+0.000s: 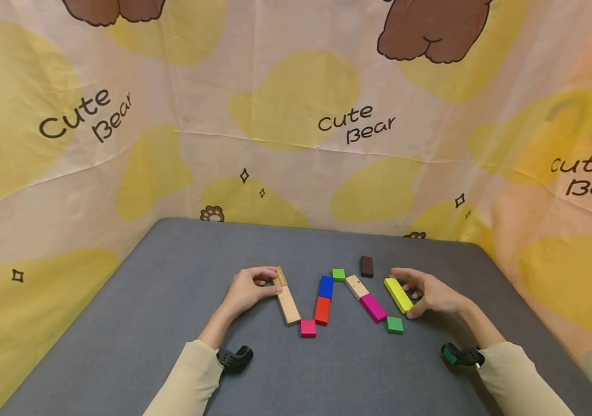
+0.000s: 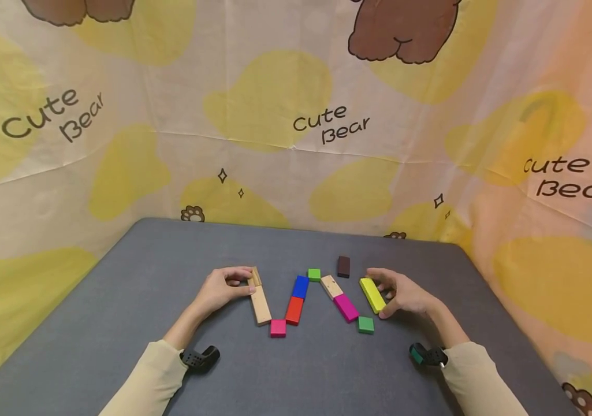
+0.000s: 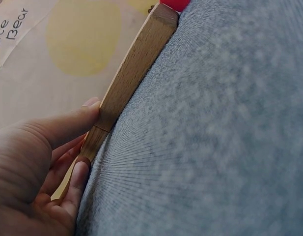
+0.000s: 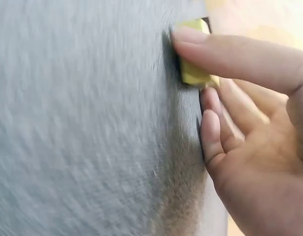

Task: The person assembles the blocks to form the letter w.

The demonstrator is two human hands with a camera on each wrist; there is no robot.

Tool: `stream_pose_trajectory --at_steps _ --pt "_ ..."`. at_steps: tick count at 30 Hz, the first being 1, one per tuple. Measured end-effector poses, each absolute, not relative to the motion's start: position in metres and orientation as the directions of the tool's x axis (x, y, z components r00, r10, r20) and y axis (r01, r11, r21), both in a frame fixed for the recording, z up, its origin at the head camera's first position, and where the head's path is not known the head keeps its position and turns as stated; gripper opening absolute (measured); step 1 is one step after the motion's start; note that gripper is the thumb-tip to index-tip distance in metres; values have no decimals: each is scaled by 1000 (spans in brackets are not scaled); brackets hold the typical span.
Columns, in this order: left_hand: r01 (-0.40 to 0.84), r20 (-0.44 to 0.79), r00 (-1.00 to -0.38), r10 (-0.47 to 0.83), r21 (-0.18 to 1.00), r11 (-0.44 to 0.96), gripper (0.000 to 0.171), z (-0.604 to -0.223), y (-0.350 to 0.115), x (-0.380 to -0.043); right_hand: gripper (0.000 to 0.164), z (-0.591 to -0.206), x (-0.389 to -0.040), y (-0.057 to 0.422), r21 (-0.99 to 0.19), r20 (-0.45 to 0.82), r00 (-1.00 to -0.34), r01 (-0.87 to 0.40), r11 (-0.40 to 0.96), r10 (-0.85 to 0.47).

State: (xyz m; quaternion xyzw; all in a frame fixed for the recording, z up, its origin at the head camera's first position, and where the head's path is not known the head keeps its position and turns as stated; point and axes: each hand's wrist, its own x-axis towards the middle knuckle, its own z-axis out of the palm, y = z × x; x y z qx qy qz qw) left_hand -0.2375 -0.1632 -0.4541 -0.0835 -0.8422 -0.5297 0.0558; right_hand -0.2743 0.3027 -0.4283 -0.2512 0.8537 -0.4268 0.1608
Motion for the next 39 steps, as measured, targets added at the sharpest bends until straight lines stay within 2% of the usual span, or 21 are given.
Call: stream_pose_trajectory --at_steps 4,7,16,22,30,39 --pt "201 181 -980 87 882 426 29 -455 -162 -238 99 -427 -266 307 -856 -30 -897 -204 475 -440" --pt "204 183 -979 89 882 425 29 -454 -162 -238 99 -424 -258 310 -863 -10 -930 -178 473 -368" --pt "227 203 -974 102 875 427 30 -455 -162 -239 96 -417 -214 305 -915 -36 -986 -33 402 -163" --pt "217 193 -976 100 877 428 30 -455 -161 -240 97 -422 -189 293 -898 -56 -998 41 439 -20" --pt "210 186 -978 98 885 417 30 -456 -164 -240 97 -431 -188 282 -863 -92 -995 91 498 22" --pt "210 187 -978 96 887 411 30 -455 -164 -239 95 -433 -187 285 -856 -72 -997 51 514 -20"
